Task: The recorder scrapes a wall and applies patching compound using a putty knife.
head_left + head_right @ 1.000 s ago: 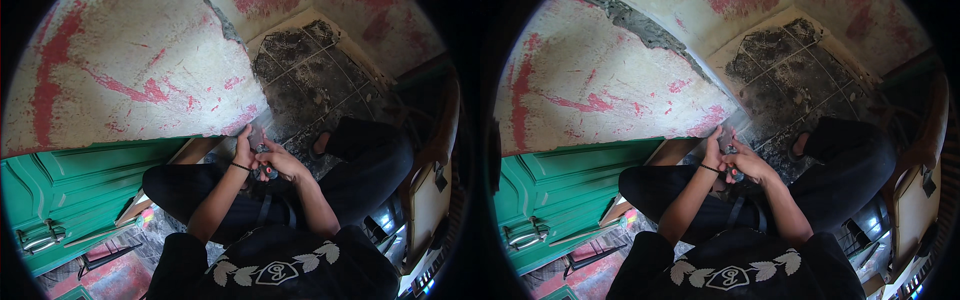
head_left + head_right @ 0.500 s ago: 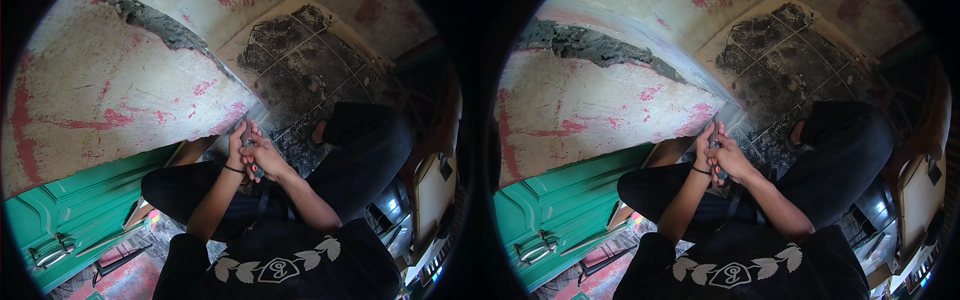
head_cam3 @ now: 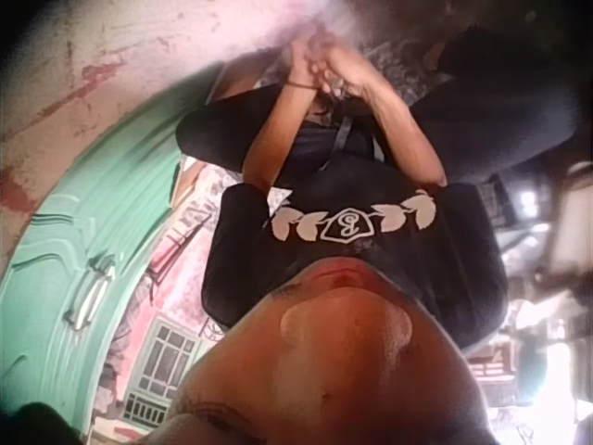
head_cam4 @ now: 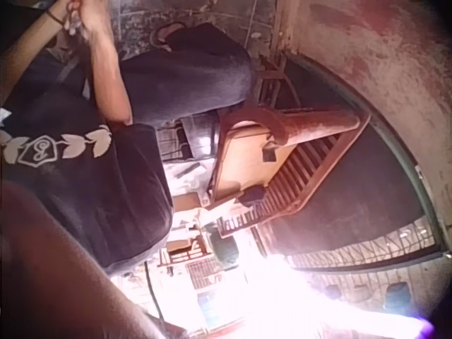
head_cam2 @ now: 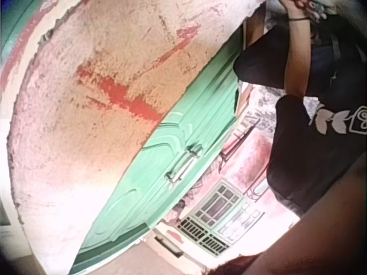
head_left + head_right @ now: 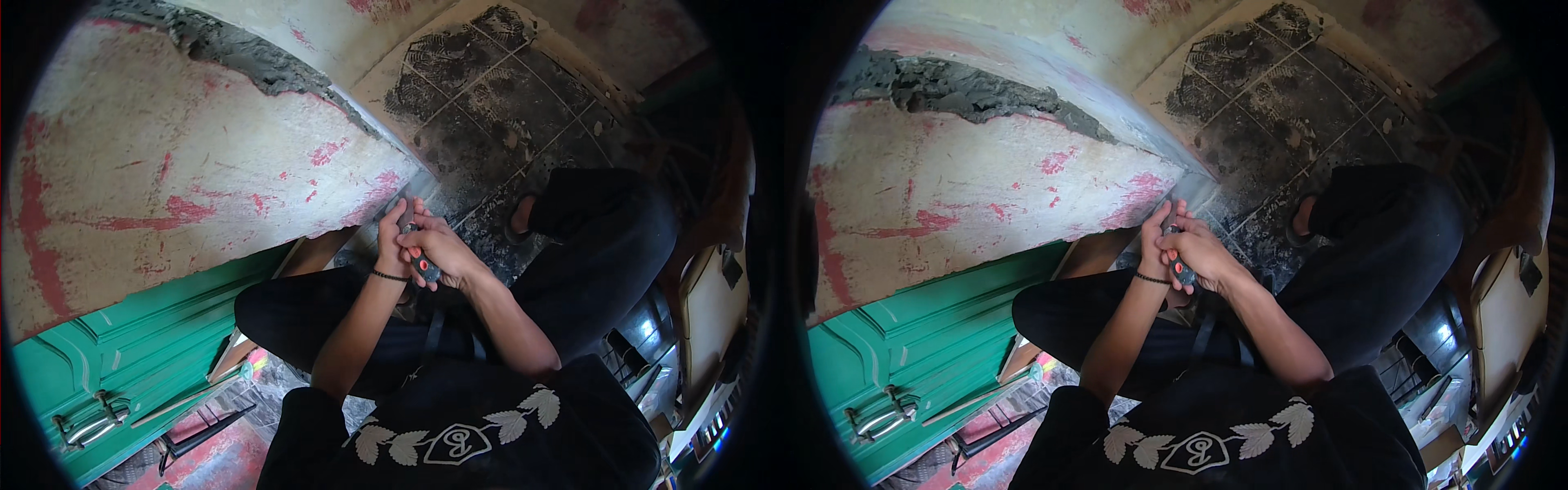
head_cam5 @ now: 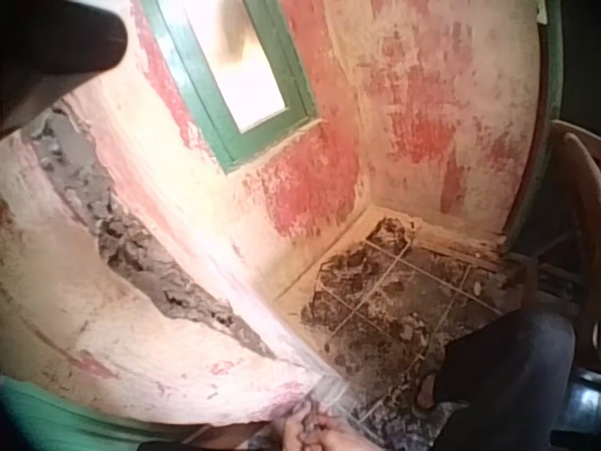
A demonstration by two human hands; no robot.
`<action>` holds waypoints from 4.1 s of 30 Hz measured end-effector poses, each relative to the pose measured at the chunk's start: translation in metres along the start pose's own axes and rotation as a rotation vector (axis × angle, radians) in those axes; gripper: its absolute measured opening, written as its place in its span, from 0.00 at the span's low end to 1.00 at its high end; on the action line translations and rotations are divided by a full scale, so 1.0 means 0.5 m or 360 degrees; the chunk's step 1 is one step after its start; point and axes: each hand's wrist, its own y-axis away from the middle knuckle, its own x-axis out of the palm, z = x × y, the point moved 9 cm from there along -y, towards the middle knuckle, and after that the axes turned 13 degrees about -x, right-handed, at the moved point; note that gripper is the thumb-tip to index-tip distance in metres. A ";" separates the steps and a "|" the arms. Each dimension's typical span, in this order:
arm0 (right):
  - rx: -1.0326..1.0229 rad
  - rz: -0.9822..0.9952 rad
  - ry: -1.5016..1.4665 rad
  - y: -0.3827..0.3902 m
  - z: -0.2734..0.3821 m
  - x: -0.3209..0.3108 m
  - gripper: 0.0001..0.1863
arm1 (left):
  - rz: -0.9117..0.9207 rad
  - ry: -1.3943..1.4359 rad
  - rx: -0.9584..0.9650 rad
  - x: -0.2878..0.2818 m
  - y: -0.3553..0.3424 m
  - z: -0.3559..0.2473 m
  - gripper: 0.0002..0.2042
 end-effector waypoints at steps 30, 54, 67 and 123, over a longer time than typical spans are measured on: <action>-0.0120 -0.0018 0.0325 -0.003 0.023 -0.034 0.09 | -0.0030 -0.0106 0.0053 0.018 0.019 0.005 0.14; -0.0178 -0.0007 0.0719 0.005 0.025 -0.025 0.10 | 0.0146 -0.0094 0.0097 0.019 0.002 -0.013 0.10; -0.0272 0.0121 0.0892 0.009 0.063 0.002 0.13 | 0.0106 -0.0078 0.0194 0.054 0.028 -0.030 0.12; 0.0121 0.0183 0.0854 0.026 0.036 0.030 0.11 | 0.0043 -0.0048 0.0159 0.027 0.060 -0.022 0.15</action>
